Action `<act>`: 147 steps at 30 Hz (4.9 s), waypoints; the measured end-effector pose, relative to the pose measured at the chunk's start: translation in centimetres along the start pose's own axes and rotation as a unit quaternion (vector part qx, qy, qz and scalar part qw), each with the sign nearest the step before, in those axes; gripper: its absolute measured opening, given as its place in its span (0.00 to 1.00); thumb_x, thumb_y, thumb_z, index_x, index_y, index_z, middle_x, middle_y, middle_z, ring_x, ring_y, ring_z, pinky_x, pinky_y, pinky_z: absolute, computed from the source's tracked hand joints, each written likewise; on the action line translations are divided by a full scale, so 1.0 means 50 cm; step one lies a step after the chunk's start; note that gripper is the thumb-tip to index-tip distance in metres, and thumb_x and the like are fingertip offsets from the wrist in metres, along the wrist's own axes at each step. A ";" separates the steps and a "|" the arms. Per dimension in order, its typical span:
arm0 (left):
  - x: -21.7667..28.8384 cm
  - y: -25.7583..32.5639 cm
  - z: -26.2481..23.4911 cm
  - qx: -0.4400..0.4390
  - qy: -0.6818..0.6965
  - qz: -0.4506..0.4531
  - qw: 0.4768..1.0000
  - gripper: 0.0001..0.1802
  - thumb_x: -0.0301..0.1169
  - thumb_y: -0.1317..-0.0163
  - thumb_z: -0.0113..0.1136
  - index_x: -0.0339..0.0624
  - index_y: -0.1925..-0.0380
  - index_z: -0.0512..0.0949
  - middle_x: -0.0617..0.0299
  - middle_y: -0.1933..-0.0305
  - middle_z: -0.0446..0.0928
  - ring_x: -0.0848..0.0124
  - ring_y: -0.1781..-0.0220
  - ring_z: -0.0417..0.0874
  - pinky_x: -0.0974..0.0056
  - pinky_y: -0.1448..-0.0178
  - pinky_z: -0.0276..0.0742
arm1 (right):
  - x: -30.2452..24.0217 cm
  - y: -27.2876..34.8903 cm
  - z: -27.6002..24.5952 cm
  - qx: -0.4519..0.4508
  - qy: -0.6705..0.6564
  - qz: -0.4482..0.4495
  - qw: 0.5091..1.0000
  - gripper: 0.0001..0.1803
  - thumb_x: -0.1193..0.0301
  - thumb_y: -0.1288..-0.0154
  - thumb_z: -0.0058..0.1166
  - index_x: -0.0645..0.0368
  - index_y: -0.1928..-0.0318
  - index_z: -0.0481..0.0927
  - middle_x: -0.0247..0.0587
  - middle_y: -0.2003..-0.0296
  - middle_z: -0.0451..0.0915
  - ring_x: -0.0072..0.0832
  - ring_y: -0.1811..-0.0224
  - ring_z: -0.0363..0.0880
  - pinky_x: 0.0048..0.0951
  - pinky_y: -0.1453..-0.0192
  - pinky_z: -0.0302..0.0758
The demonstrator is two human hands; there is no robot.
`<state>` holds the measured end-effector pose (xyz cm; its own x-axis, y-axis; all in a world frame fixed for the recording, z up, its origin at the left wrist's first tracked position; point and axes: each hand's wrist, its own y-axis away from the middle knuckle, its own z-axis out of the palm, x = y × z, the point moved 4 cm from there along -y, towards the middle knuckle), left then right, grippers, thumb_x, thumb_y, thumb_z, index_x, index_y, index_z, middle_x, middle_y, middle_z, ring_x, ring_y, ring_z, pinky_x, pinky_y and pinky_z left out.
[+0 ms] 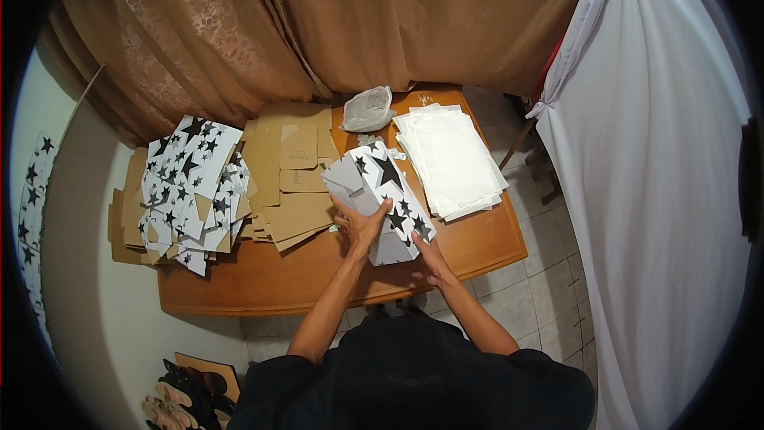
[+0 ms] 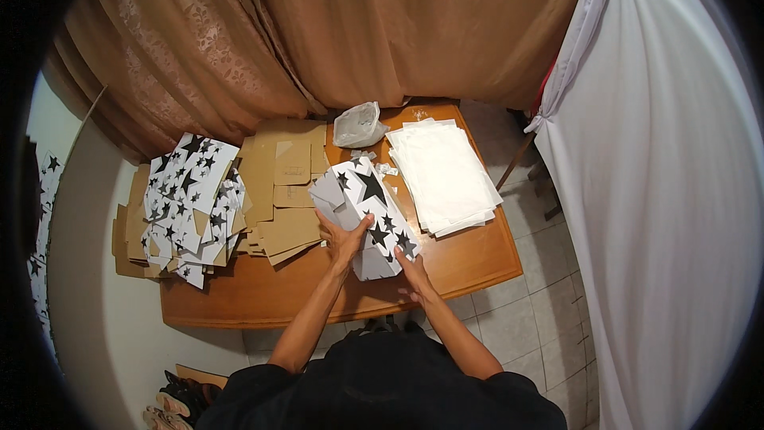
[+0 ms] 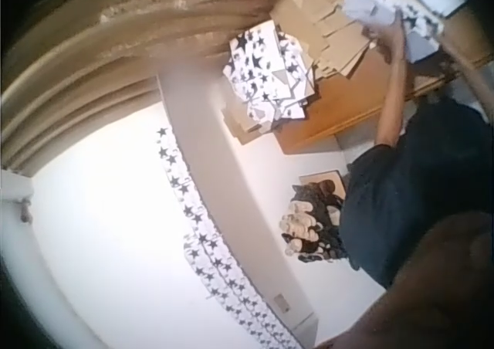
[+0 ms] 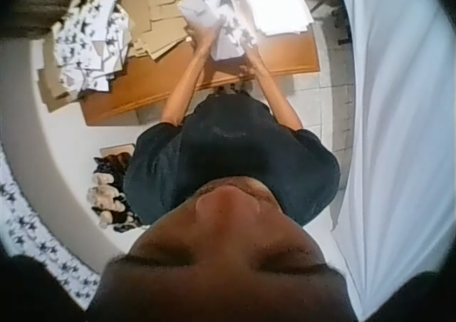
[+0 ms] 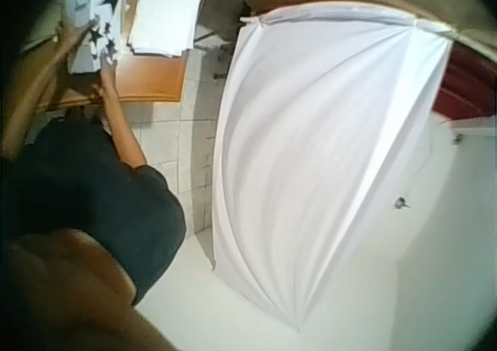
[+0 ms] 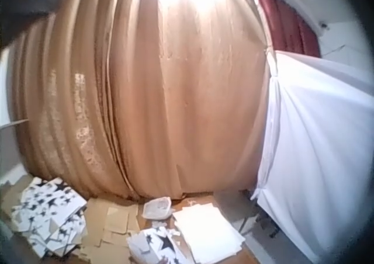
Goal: Fold and assemble cardboard shoe boxes and place them on a shelf.
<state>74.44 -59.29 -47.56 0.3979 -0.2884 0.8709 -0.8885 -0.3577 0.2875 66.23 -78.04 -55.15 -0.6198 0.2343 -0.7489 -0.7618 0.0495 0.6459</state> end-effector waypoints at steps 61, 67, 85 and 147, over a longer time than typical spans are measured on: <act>-0.232 -0.015 -0.120 -0.068 -0.233 0.204 0.949 0.38 0.45 0.36 0.66 0.54 0.27 0.64 0.37 0.45 0.78 0.41 0.41 0.78 0.44 0.38 0.73 | -0.111 -0.049 -0.047 0.001 0.522 -0.232 0.821 0.56 0.31 0.49 0.66 0.53 0.28 0.65 0.66 0.35 0.64 0.66 0.35 0.70 0.54 0.33 0.73; -0.266 -0.041 -0.128 -0.044 -0.227 0.204 0.951 0.38 0.45 0.36 0.66 0.58 0.27 0.65 0.38 0.48 0.78 0.41 0.43 0.78 0.43 0.39 0.74 | -0.118 -0.062 -0.086 -0.175 0.405 -0.215 0.871 0.53 0.39 0.44 0.68 0.46 0.24 0.60 0.63 0.27 0.56 0.59 0.24 0.56 0.54 0.29 0.69; -0.204 0.004 -0.072 -0.095 -0.382 0.274 0.877 0.31 0.29 0.34 0.60 0.61 0.30 0.70 0.46 0.19 0.50 0.39 0.20 0.53 0.21 0.28 0.51 | -0.110 -0.088 -0.048 -0.028 0.476 -0.294 0.828 0.55 0.38 0.62 0.78 0.67 0.42 0.75 0.54 0.42 0.69 0.49 0.42 0.77 0.43 0.41 0.78; -0.220 -0.026 -0.081 -0.161 -0.293 0.253 0.908 0.60 0.47 0.62 0.85 0.51 0.27 0.64 0.38 0.20 0.48 0.37 0.23 0.59 0.45 0.25 0.68 | -0.025 -0.097 -0.081 -0.034 0.421 -0.290 0.859 0.33 0.59 0.25 0.52 0.46 0.24 0.63 0.67 0.32 0.68 0.61 0.27 0.62 0.48 0.24 0.62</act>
<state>70.30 -52.06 -55.91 -0.1097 -0.8001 0.5897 -0.9747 0.2028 0.0937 69.94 -82.51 -57.93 -0.0272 -0.5967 -0.8020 -0.9801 -0.1420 0.1389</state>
